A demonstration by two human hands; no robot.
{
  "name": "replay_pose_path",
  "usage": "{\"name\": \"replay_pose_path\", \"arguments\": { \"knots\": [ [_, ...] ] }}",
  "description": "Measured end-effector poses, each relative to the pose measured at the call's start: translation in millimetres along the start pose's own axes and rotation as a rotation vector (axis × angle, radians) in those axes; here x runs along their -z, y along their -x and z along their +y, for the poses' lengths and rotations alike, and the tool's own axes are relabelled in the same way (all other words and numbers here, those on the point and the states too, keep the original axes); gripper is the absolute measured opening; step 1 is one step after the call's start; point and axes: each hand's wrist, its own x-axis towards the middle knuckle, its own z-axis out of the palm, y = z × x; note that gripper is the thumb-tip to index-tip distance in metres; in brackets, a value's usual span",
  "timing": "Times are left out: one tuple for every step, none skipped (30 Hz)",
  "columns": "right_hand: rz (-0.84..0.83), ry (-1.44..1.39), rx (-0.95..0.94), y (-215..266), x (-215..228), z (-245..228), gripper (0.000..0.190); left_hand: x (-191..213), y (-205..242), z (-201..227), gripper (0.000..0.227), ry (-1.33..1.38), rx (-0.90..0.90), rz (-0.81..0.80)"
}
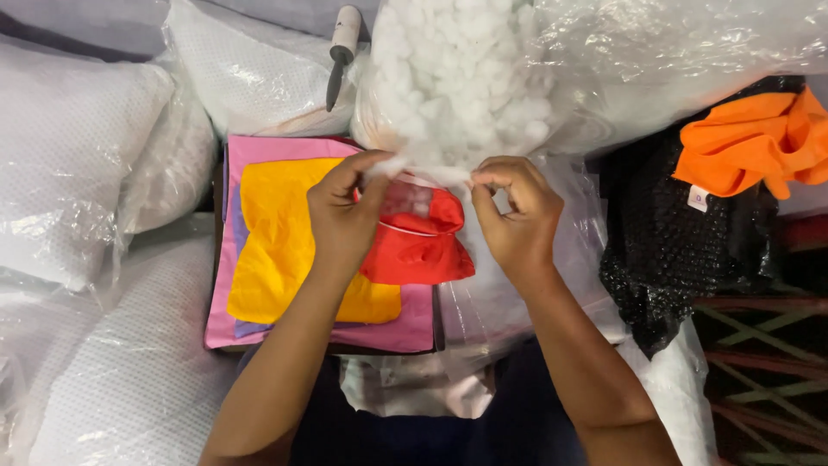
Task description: Stuffing a small red fabric casing with white fiberfill material
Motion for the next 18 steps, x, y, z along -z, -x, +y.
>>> {"name": "replay_pose_path", "arguments": {
  "knots": [
    [-0.003, -0.004, -0.007, 4.8, -6.4, 4.2, 0.017, 4.1, 5.3, -10.0, 0.025, -0.005, 0.007, 0.001],
    [-0.004, 0.118, 0.152, 7.8, -13.4, 8.6, 0.014, 8.2, 8.8, -20.1, 0.022, -0.109, 0.054, 0.038],
    [-0.005, 0.239, 0.312, 10.7, -20.5, 12.4, 0.012, 12.8, 12.3, -29.6, 0.024, -0.212, 0.101, 0.074],
    [-0.004, 0.238, 0.318, 18.1, -30.2, 18.8, 0.012, 15.2, 16.0, -44.0, 0.024, -0.21, 0.097, 0.078],
    [-0.058, 0.307, 0.385, 25.2, -40.0, 25.2, 0.008, 17.7, 19.5, -58.3, 0.02, -0.353, -0.065, 0.018],
    [-0.113, 0.381, 0.452, 32.7, -48.4, 32.0, 0.005, 18.6, 23.1, -73.1, 0.017, -0.49, -0.227, -0.045],
    [-0.112, 0.385, 0.456, 32.7, -49.7, 31.4, 0.005, 19.9, 24.2, -74.7, 0.017, -0.486, -0.23, -0.043],
    [-0.189, 0.407, 0.457, 33.5, -50.4, 30.7, 0.002, 20.7, 25.7, -76.4, 0.009, -0.621, -0.241, -0.11],
    [-0.265, 0.429, 0.457, 34.2, -51.2, 30.2, 0.002, 21.4, 27.1, -78.3, 0.006, -0.756, -0.251, -0.177],
    [-0.262, 0.436, 0.456, 30.1, -44.9, 28.5, 0.002, 22.1, 27.2, -77.0, 0.006, -0.751, -0.255, -0.181],
    [-0.181, 0.432, 0.413, 26.1, -38.5, 26.4, 0.003, 22.9, 27.4, -75.5, 0.006, -0.743, -0.246, -0.19],
    [-0.1, 0.426, 0.377, 20.2, -32.0, 25.2, 0.007, 22.9, 26.4, -74.2, 0.007, -0.734, -0.24, -0.193],
    [-0.098, 0.431, 0.383, 3.9, -31.7, 21.6, 0.007, 23.6, 22.1, -73.2, 0.007, -0.729, -0.246, -0.19],
    [-0.072, 0.407, 0.339, -10.7, -30.7, 17.4, 0.012, 24.4, 20.4, -72.0, 0.009, -0.681, -0.292, -0.165],
    [-0.047, 0.384, 0.296, -25.1, -29.4, 13.1, 0.019, 24.9, 18.9, -70.7, 0.015, -0.632, -0.338, -0.14],
    [-0.044, 0.388, 0.299, -31.0, -32.8, 13.5, 0.019, 23.6, 15.7, -65.9, 0.015, -0.628, -0.343, -0.14],
    [-0.189, 0.392, 0.152, -37.1, -35.9, 13.9, 0.035, 22.0, 12.6, -60.8, 0.019, -0.6, -0.382, -0.127],
    [-0.331, 0.388, 0.008, -44.5, -40.5, 14.8, 0.053, 21.7, 7.7, -55.4, 0.024, -0.577, -0.424, -0.113]
  ]
}}
